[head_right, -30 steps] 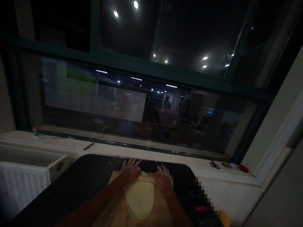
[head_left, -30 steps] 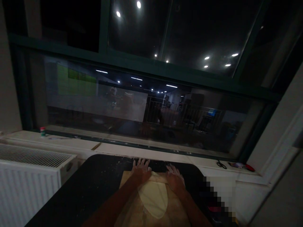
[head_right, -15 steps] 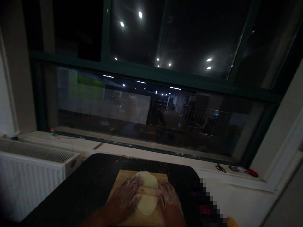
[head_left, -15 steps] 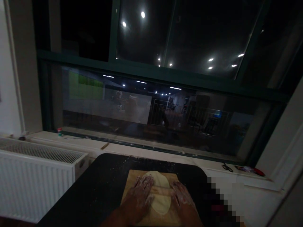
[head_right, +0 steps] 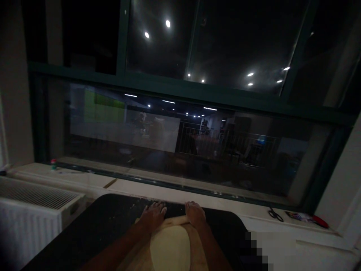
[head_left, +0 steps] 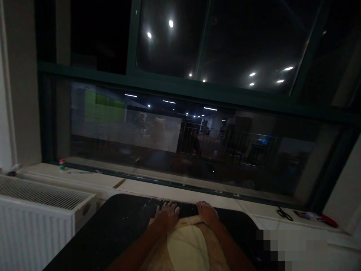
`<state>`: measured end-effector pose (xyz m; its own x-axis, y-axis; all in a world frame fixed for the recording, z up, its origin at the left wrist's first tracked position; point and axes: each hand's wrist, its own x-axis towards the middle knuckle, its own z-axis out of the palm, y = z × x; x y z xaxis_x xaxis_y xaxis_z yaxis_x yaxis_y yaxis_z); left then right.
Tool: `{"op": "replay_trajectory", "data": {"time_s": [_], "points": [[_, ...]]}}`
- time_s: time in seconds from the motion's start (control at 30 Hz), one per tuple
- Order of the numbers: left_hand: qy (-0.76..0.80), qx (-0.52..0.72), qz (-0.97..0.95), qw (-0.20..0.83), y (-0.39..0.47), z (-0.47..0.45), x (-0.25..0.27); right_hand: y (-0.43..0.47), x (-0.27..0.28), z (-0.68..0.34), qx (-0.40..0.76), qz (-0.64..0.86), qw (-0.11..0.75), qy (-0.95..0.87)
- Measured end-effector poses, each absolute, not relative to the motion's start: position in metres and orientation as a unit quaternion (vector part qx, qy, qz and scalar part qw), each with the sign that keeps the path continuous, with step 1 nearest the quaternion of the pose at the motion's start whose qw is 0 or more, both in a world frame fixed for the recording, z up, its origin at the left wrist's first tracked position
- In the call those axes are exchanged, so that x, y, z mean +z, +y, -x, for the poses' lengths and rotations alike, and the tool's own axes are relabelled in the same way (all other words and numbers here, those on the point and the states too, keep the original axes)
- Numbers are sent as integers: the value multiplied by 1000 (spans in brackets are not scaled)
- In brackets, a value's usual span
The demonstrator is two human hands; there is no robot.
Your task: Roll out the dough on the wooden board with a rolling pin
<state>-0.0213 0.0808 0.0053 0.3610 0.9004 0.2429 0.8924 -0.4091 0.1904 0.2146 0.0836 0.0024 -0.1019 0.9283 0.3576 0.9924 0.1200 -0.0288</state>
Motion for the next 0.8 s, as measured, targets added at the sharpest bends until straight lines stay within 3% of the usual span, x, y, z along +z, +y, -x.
{"op": "replay_trajectory", "data": {"time_s": [0.23,0.5,0.63,0.8], "points": [[506,228,-832,-4,27,9,-18,23,-19,-232,-88,664,133,-731],[351,249,-903,-2,-40,39,-46,-95,-46,-255,-25,655,266,-707],[312,251,-916,-12,-51,53,-49,-118,-51,-260,-63,637,248,-727],[345,250,-904,-32,-26,42,-23,-71,-26,-235,-71,673,163,-718]]}}
